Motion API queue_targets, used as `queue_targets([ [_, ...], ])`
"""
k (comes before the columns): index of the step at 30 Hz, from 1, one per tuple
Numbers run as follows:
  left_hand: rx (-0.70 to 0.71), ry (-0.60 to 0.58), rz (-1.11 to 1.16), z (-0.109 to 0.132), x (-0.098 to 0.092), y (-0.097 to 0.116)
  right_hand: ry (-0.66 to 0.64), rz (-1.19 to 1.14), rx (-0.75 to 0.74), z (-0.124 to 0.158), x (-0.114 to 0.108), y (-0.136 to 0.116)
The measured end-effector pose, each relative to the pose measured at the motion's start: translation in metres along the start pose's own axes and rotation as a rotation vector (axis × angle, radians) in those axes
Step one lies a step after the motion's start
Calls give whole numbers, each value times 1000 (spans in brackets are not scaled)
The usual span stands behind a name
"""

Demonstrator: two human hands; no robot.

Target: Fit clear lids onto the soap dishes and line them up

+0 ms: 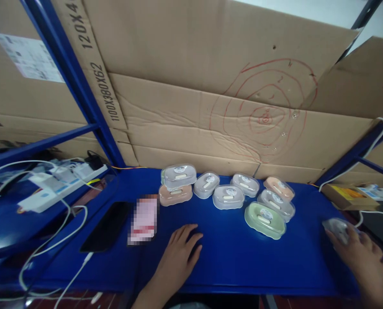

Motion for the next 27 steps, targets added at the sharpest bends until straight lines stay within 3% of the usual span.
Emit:
queue_targets([
  [3, 18, 45, 10, -10, -20, -6, -88, -80, -54, -17, 26, -32],
  [5, 18, 97, -36, -28, -43, -24, -127, -111, -122, -33, 40, -65],
  [8, -39, 159, -121, -74, -77, -72, -157, -128, -161, -53, 53, -107],
  [10, -94, 141, -139, -108, -87, -110, -147, -132, -132, -62, 56, -124],
  [12, -156, 40, -103, -135, -82, -143, -116, -136, -83, -66, 57, -131],
  [14, -142, -10, -72, -151, -72, -159, -94, -149, -59, -65, 57, -132],
  [18, -113, 0, -18, -162, -54, -166, -111, -211, -94, -60, 56, -122],
  [22, -108, 29, 70, -165, -43, -170, -31, -399, -76, -52, 33, -120],
  [24, -98, 24, 121, -165, -40, -172, 47, -442, -128, -46, 15, -141],
  [27, -79, 7, 189, -164, -37, -173, 16, -461, -395, -30, 1, -219],
])
Point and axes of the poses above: each hand's wrist, its own z-axis away from the middle knuckle, its own x-axis out of the palm, y = z × x, the point moved 8 cm from there along -z, towards the middle knuckle, and after that the axes turned 6 degrees about -z, right-handed, at the moved point
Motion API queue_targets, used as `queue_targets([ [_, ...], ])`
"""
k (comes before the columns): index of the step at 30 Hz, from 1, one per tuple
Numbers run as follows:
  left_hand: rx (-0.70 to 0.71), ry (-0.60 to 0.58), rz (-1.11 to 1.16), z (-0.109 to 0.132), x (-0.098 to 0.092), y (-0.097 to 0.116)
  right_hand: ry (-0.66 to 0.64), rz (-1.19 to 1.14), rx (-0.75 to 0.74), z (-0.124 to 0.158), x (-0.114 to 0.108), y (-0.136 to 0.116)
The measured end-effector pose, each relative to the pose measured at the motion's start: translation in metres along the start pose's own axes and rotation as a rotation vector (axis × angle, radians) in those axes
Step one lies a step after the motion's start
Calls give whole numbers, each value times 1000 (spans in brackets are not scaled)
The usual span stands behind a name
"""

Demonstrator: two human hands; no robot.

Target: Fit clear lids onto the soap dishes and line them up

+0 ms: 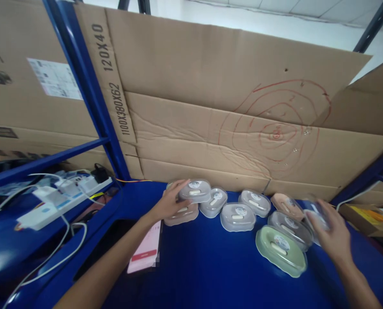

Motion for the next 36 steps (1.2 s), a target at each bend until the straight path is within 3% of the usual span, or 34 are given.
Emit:
queue_targets([
  [4, 12, 13, 54, 3, 0, 5, -527, -161, -325, -15, 92, -121],
  [6, 13, 27, 62, 5, -2, 9, -690, -191, -384, -20, 134, -163],
  [8, 11, 37, 64, 7, -2, 12, -747, -141, -386, -27, 167, -186],
  [11, -10, 52, 64, 8, -1, 14, -747, -67, -359, -33, 195, -194],
  [14, -42, 62, 52, 9, 2, 15, -741, -40, -365, -28, 205, -198],
  [17, -96, 58, 19, 10, 6, 16, -764, -65, -419, -12, 209, -217],
  [22, -100, 21, 62, 15, 9, 18, -977, -171, -405, 18, 226, -253],
  [30, -21, 55, 165, 22, 12, 13, -954, -300, -385, -14, 233, -264],
  [36, 121, 50, 43, 20, 10, 28, -886, -419, -402, -17, 221, -263],
])
Point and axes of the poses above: each hand's wrist, its own z-axis away from the middle knuckle, its own x-axis out of the palm, y = z × x, the point moved 8 cm from there along -z, towards the middle knuckle, and after that the axes turned 6 degrees about -z, right-handed, at the moved point
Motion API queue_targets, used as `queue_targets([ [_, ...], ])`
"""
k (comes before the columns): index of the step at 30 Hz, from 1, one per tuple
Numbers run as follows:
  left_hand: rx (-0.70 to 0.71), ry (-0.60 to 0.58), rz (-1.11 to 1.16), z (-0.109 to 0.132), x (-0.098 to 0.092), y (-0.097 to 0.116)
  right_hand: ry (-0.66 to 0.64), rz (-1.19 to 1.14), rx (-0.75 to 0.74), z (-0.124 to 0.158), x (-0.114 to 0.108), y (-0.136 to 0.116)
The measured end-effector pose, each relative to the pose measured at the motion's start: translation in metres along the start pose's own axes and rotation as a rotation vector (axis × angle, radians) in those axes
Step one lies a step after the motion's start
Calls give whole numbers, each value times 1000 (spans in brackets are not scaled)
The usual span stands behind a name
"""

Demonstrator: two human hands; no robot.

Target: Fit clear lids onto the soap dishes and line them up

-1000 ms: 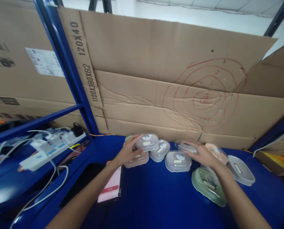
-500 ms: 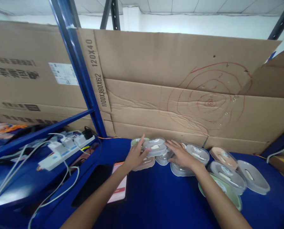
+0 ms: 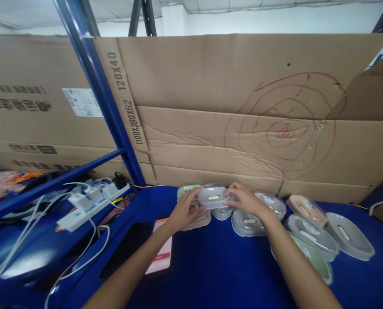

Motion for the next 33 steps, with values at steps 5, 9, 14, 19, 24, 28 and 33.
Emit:
queue_targets([
  [5, -6, -23, -37, -2, 0, 2, 37, -79, -51, 4, -4, -14],
  [9, 27, -116, -70, 0, 4, 11, 38, -175, -25, 3, -1, -23],
  [14, 63, -156, -105, 2, 3, 26, 84, -248, 23, 2, 3, -29],
  [19, 82, -137, -118, 2, 1, 32, 91, -292, 40, 2, 3, -32],
  [24, 80, -111, -129, 1, -6, 31, 110, -294, 29, 2, 1, -33],
  [28, 73, -173, -137, 1, -11, 29, 161, -312, 40, 1, 0, -30],
  [33, -7, -263, -108, 0, -16, 15, 122, -265, 22, 0, 8, -32],
])
Point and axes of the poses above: each hand's wrist, its own z-axis away from the middle knuckle, its own x-axis out of the palm, y = z × x, the point moved 8 cm from there along -z, towards the middle knuckle, and after that the axes turned 6 degrees about -z, right-handed, at the moved point
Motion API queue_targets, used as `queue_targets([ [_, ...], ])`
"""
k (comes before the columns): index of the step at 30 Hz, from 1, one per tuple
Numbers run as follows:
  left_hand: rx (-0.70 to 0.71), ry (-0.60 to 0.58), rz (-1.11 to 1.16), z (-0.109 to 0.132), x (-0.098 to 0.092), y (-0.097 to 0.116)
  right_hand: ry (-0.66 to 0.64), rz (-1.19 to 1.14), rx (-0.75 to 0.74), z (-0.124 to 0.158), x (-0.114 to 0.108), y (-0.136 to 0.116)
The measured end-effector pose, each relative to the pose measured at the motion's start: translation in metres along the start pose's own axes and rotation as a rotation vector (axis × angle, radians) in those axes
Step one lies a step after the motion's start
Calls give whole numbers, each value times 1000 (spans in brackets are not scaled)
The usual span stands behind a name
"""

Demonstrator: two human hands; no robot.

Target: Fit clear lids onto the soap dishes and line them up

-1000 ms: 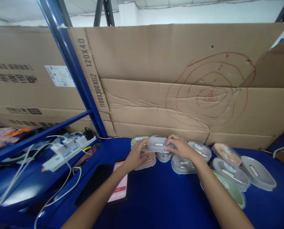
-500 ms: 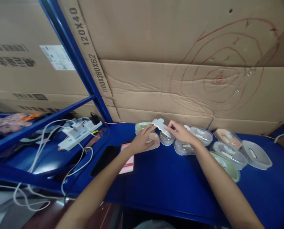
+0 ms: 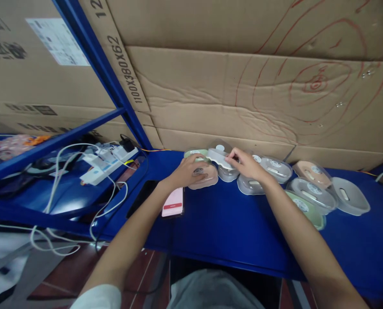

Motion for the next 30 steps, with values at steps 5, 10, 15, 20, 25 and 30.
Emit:
queue_targets([
  [5, -67, -121, 96, 8, -18, -37, -90, 173, -44, -2, 11, 3],
  [10, -222, -340, 165, 32, -26, -86, -118, 209, -60, -4, 17, 15],
  [15, -270, -477, 229, 38, -6, -98, -120, 219, -75, -5, 18, 20],
  [20, -261, -464, 267, 37, 2, -95, -119, 237, -74, -3, 20, 21],
  [25, -189, -342, 356, 27, -3, -75, -125, 310, -69, 1, 21, 18],
  [30, -56, -276, 428, 15, -1, -40, -135, 354, -61, 2, 15, 13],
])
Point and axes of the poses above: each hand's wrist, its own z-axis away from the middle knuckle, its own x-axis out of the palm, y = z × x, the point moved 8 cm from there along -z, towards the middle knuckle, and after that the axes turned 6 degrees about -z, right-handed, at the moved point
